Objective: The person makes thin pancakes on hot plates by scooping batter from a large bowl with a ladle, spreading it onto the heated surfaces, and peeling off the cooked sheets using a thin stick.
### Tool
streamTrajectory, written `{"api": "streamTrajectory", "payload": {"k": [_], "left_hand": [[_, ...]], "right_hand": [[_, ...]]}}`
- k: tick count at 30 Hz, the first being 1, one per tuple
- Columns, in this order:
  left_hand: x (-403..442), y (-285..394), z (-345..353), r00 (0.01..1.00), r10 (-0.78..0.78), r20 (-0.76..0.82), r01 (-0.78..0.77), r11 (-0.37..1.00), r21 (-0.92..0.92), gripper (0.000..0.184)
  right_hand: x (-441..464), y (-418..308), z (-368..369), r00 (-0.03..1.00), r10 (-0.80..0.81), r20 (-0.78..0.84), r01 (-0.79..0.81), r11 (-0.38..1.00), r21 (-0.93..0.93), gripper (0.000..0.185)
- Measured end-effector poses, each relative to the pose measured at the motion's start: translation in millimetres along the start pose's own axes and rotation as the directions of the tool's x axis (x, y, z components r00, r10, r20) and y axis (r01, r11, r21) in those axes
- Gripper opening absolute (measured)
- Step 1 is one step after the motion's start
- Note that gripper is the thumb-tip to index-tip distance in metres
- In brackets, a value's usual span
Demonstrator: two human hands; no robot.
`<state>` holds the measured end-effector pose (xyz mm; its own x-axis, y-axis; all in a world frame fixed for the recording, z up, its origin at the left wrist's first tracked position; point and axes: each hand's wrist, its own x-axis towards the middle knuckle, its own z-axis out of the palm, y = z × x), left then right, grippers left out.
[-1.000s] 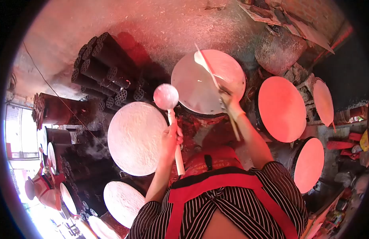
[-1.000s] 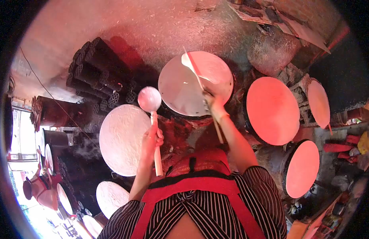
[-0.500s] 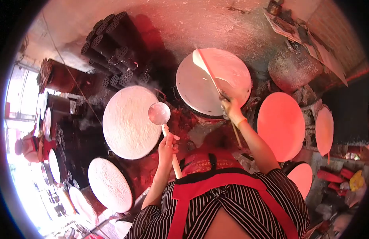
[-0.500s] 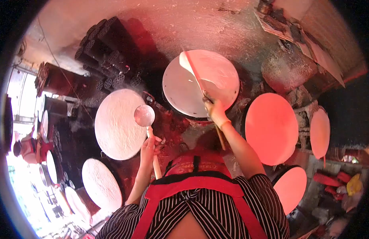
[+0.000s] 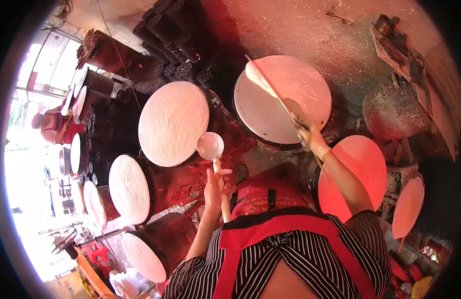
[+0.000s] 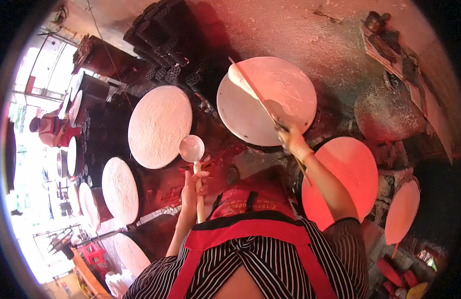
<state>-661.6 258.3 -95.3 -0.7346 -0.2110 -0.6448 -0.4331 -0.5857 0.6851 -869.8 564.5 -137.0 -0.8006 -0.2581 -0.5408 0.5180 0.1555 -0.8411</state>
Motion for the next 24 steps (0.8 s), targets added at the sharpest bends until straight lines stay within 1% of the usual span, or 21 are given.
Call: {"api": "streamTrajectory", "payload": {"k": [1,2,3,4,5,6,7,9,11,12,13,14,15,16,17,18,19,20,22,23,24], "left_hand": [[-5.0,-0.8,3.5,0.999,-0.016,-0.038,0.017,0.999,0.028,0.057],[-9.2,-2.2,6.5,0.997,0.027,-0.069,-0.022,0.997,0.073,0.043],[-11.2,-3.4,6.6,0.996,0.035,-0.081,-0.029,0.997,0.074,0.043],[-12.1,-5.5,6.0,0.993,0.044,-0.111,-0.031,0.993,0.114,0.038],[-13.7,-7.7,5.3,0.989,0.050,-0.140,-0.028,0.987,0.156,0.032],[-15.2,-9.5,4.9,0.987,0.054,-0.150,-0.030,0.986,0.163,0.032],[-17.2,-10.9,4.5,0.988,0.072,-0.136,-0.051,0.988,0.147,0.030],[-27.0,-10.6,10.1,0.986,0.093,-0.136,-0.074,0.988,0.137,0.027],[-39.8,-6.8,23.5,0.974,0.072,-0.213,-0.035,0.984,0.174,0.030],[-41.2,-9.6,24.5,0.971,0.076,-0.227,-0.036,0.983,0.178,0.030],[-43.9,-16.0,22.0,0.972,0.048,-0.232,-0.025,0.994,0.102,0.031],[-47.3,-22.5,19.8,0.972,0.022,-0.233,-0.016,1.000,0.024,0.031],[-50.0,-27.0,19.6,0.970,0.027,-0.243,-0.020,0.999,0.030,0.031],[-53.2,-32.4,19.8,0.972,0.021,-0.235,-0.023,1.000,-0.008,0.033],[-58.9,-38.7,19.3,0.973,0.006,-0.230,-0.017,0.999,-0.042,0.034],[-62.1,-43.4,17.5,0.978,0.014,-0.208,-0.029,0.997,-0.068,0.036],[-66.5,-41.4,25.0,0.969,0.001,-0.246,-0.013,0.999,-0.046,0.036],[-68.0,-41.3,24.5,0.972,-0.021,-0.232,0.010,0.999,-0.051,0.036],[-70.8,-38.4,24.2,0.975,-0.047,-0.215,0.038,0.998,-0.046,0.037],[-70.9,-33.4,27.6,0.978,-0.029,-0.208,0.034,0.999,0.023,0.037],[-67.7,-28.4,29.4,0.981,-0.010,-0.194,0.028,0.996,0.090,0.037]], "right_hand": [[-15.5,5.5,-15.9,0.995,-0.030,0.097,0.027,0.999,0.036,0.042],[-42.9,-16.3,-24.5,0.993,0.013,0.115,-0.011,1.000,-0.024,0.044],[-41.3,-6.7,-49.7,0.989,0.045,0.144,-0.042,0.999,-0.024,0.048],[-33.4,2.9,-79.2,0.988,0.054,0.148,-0.051,0.998,-0.028,0.050],[-21.3,3.3,-97.4,0.994,0.067,0.082,-0.062,0.996,-0.062,0.047],[3.2,20.9,-108.3,0.983,-0.179,-0.029,0.179,0.984,0.001,0.035],[23.8,14.1,-116.2,0.987,-0.112,-0.114,0.108,0.993,-0.039,0.034],[34.7,-22.4,-99.7,0.987,-0.032,-0.158,0.034,0.999,0.012,0.032],[47.7,-12.7,-91.8,1.000,-0.011,0.001,0.011,0.993,-0.120,0.031],[61.1,10.2,-93.4,0.995,-0.030,0.090,0.041,0.991,-0.125,0.032],[19.2,-22.4,-89.0,0.971,-0.004,0.237,0.016,0.999,-0.046,0.039],[13.2,-16.3,-99.7,0.953,-0.001,0.304,0.017,0.999,-0.050,0.041],[15.5,-9.2,-115.9,0.931,-0.003,0.366,0.024,0.998,-0.052,0.042],[25.4,-5.9,-128.1,0.948,0.038,0.317,-0.004,0.994,-0.109,0.043],[18.9,-21.2,-134.5,0.933,-0.008,0.358,0.023,0.999,-0.037,0.046],[43.7,-12.3,-135.6,0.961,-0.052,0.270,0.072,0.995,-0.066,0.047],[65.3,-1.7,-136.6,0.979,-0.097,0.178,0.116,0.988,-0.100,0.049],[60.4,-9.7,-127.3,0.981,-0.093,0.172,0.109,0.990,-0.086,0.049],[48.9,-23.5,-103.8,0.985,0.073,0.154,-0.062,0.995,-0.073,0.047],[30.1,-8.7,-100.3,0.965,0.021,0.260,0.004,0.995,-0.098,0.042],[4.4,1.6,-104.9,0.959,0.026,0.282,0.005,0.994,-0.111,0.038]]}}
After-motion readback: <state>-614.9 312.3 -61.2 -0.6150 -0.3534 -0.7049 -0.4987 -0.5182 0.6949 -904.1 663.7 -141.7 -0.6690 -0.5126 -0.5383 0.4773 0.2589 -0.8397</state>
